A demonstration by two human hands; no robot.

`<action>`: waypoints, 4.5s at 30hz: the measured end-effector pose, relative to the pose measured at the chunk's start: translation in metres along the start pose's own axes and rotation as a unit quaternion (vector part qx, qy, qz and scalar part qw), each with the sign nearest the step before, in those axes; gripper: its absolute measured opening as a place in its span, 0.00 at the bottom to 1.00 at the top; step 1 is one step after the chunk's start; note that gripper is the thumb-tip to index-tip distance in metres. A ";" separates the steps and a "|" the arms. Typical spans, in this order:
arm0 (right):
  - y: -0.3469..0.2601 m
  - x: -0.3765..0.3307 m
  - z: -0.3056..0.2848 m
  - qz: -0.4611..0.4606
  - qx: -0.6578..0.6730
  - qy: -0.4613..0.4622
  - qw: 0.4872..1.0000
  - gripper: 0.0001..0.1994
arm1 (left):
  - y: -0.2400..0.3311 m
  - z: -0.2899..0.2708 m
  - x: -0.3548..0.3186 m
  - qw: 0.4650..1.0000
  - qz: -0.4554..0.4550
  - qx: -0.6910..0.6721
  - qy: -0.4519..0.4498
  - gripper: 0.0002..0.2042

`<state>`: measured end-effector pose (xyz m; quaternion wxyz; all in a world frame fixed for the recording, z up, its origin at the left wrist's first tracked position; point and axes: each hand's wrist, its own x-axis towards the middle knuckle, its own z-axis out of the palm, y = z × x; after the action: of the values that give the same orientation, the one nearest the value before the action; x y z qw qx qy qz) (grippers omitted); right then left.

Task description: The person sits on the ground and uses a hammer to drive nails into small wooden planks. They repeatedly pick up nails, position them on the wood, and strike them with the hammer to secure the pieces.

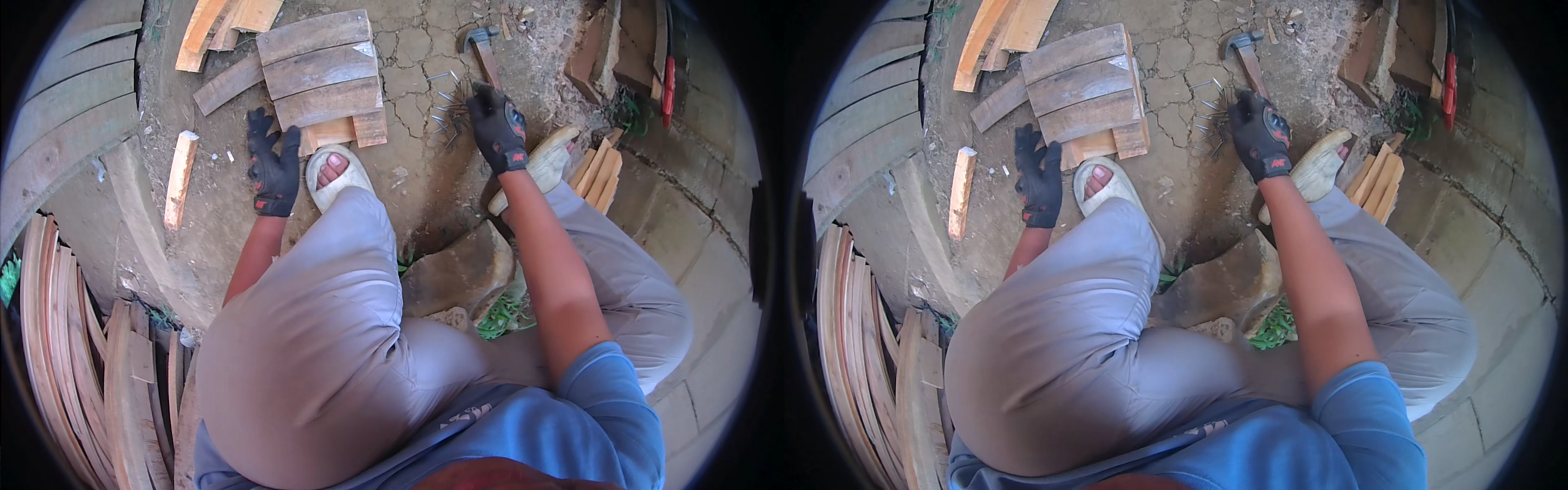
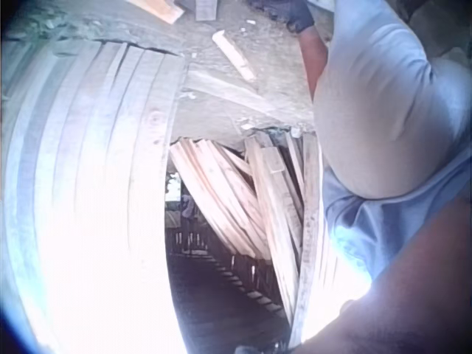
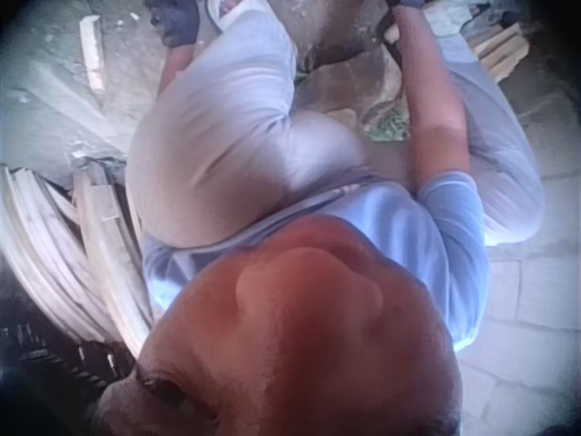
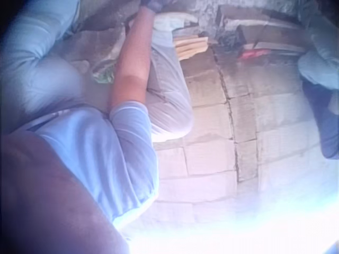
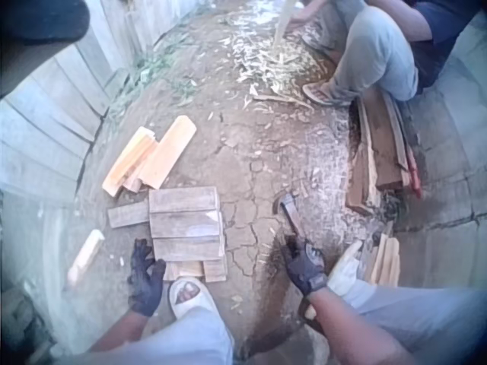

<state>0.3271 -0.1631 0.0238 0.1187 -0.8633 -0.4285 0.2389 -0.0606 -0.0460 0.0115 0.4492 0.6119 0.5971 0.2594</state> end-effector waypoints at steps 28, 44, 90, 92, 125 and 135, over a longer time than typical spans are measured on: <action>-0.021 0.005 0.033 -0.101 -0.189 0.003 0.977 0.11 | 0.102 0.029 0.004 0.975 0.208 -0.024 -0.073 0.39; -0.153 0.003 -0.019 0.062 0.247 -0.188 0.949 0.16 | 0.095 0.042 0.045 0.909 0.367 0.183 -0.074 0.30; -0.140 0.028 0.019 0.148 0.277 -0.196 0.929 0.17 | 0.063 0.077 0.054 0.931 0.317 0.167 -0.070 0.37; -0.136 0.030 0.021 0.147 0.280 -0.201 0.927 0.18 | 0.062 0.078 0.053 0.932 0.317 0.161 -0.067 0.36; -0.164 0.025 0.005 0.076 0.154 -0.097 0.980 0.43 | 0.064 0.087 0.053 0.958 0.265 0.101 -0.054 0.30; -0.160 0.022 0.014 0.064 0.165 -0.104 0.979 0.44 | 0.068 0.087 0.057 0.979 0.184 0.067 -0.057 0.24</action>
<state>0.2216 -0.0490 0.0705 0.1983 -0.8281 -0.3370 0.4016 0.0561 -0.0044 0.0175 0.3852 0.7537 0.4637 0.2619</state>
